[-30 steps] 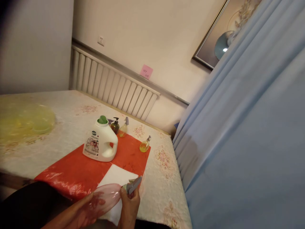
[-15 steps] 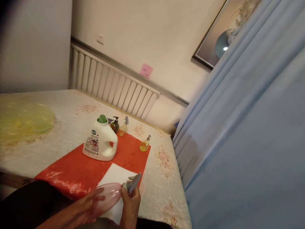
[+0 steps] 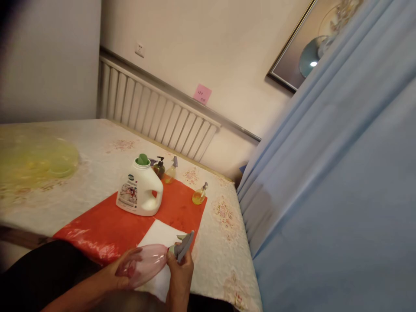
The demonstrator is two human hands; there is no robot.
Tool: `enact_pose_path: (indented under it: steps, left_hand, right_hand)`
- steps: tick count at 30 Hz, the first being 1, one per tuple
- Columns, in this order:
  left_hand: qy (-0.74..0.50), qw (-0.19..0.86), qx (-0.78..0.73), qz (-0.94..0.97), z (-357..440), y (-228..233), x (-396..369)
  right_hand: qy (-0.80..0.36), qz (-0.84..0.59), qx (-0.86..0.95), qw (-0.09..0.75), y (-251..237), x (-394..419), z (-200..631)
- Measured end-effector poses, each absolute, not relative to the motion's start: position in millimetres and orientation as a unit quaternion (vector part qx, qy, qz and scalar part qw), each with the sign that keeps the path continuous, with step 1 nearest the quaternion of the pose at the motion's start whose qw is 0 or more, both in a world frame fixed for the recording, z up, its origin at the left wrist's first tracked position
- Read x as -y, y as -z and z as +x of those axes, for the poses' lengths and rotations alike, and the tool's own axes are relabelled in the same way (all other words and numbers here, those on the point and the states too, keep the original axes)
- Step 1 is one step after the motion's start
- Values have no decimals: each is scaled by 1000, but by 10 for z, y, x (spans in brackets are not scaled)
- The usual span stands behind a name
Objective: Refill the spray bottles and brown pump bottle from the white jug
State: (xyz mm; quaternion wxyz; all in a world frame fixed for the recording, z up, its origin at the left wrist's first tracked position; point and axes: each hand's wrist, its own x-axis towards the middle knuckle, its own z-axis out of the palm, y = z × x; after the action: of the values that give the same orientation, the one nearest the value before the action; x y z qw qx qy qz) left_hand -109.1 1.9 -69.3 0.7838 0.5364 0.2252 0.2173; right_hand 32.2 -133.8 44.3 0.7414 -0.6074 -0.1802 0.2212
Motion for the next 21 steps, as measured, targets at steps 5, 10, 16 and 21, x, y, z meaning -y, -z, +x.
enact_pose_path:
  steps: [5,10,16,21]
  left_hand:
    - [-299,698,-272,591,-1043,633,-22]
    - [-302,590,-280,695,-1148,424,-249]
    - [-320,454,-305,774,-1192,299,-644]
    - [-329,394,-325,794,-1192,223,-842]
  right_hand:
    - [-200,-653,195,704,-463,1241,360]
    - [-157,-703,264,642,-737,973,270]
    - [-86,-704,387,590,-948,395,153]
    - [-84,-696,435,565,-804,-73,108]
